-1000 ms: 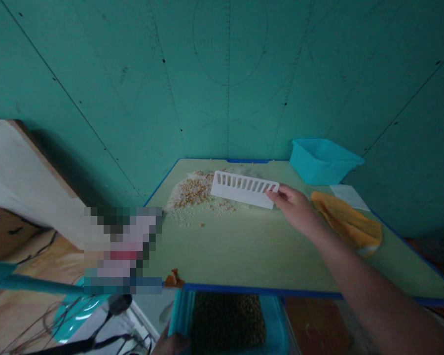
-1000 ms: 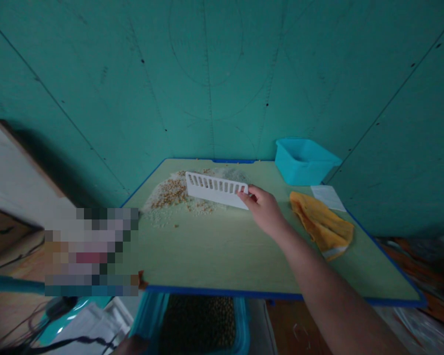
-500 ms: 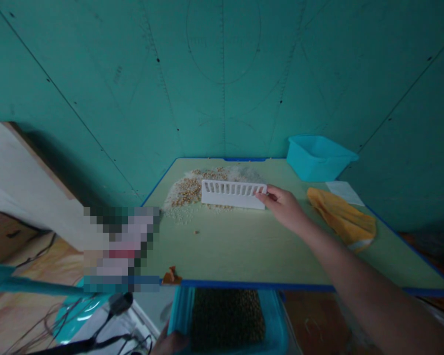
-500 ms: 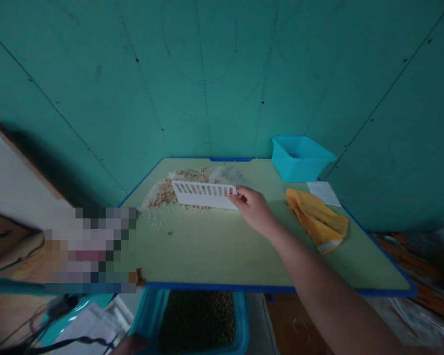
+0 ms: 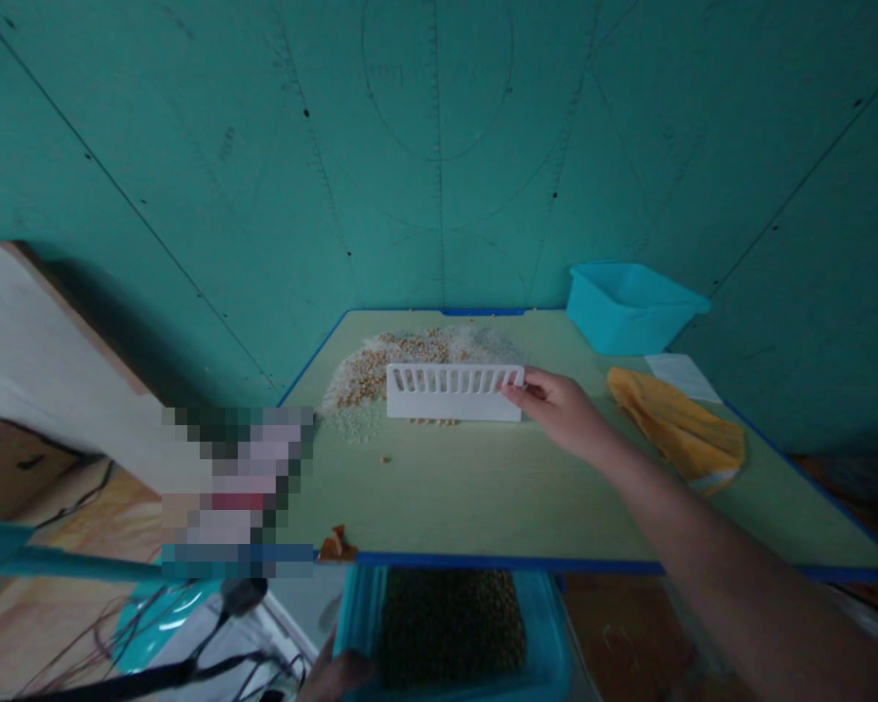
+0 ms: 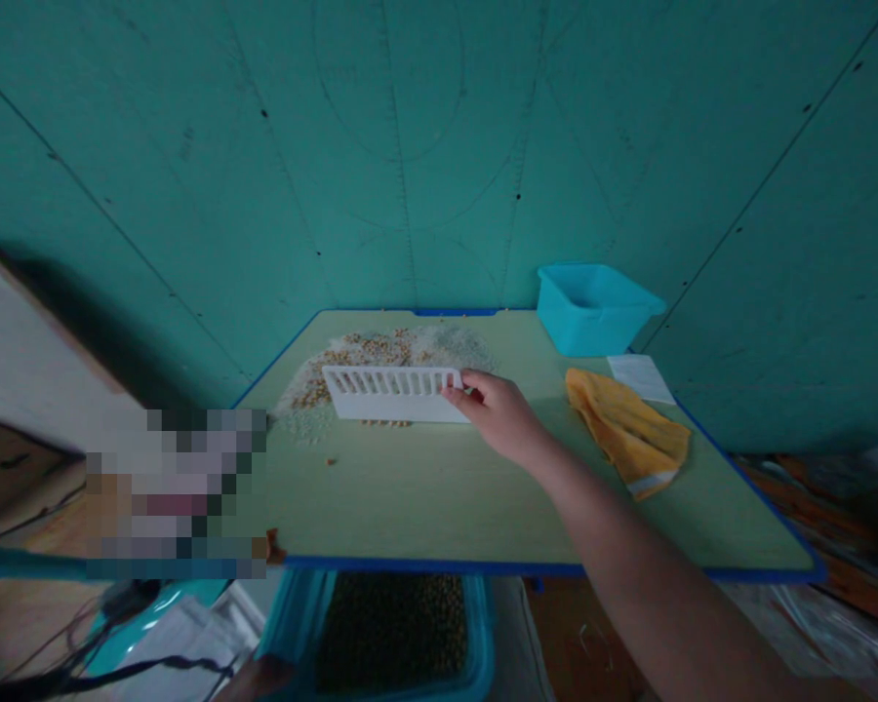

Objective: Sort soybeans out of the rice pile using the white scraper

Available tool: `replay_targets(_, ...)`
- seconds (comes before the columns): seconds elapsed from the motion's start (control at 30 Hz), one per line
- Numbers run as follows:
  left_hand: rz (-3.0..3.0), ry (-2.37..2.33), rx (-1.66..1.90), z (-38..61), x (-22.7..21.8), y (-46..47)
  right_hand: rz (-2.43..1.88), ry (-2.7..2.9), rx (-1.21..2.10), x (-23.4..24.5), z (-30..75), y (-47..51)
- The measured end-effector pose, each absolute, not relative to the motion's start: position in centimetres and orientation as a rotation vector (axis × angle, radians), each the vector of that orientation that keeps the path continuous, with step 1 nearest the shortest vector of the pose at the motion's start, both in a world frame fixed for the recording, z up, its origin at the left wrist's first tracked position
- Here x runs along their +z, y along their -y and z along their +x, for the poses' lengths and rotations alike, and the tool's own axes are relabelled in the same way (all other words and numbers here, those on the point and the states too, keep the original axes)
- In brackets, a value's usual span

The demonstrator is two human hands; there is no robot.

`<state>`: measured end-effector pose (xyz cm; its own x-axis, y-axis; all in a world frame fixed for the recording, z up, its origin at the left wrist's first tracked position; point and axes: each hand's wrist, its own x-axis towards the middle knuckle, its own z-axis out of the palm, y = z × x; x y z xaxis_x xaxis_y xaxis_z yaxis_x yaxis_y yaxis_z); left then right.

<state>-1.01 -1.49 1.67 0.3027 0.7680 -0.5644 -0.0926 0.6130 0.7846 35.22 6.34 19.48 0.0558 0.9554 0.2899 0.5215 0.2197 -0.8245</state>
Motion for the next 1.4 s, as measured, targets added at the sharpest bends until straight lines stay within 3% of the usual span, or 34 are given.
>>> replay_targets(1.4,0.701,-1.068,0.497,-1.1,2.2,0.1,-1.370,1.637,0.764,19.5,34.0,-5.4)
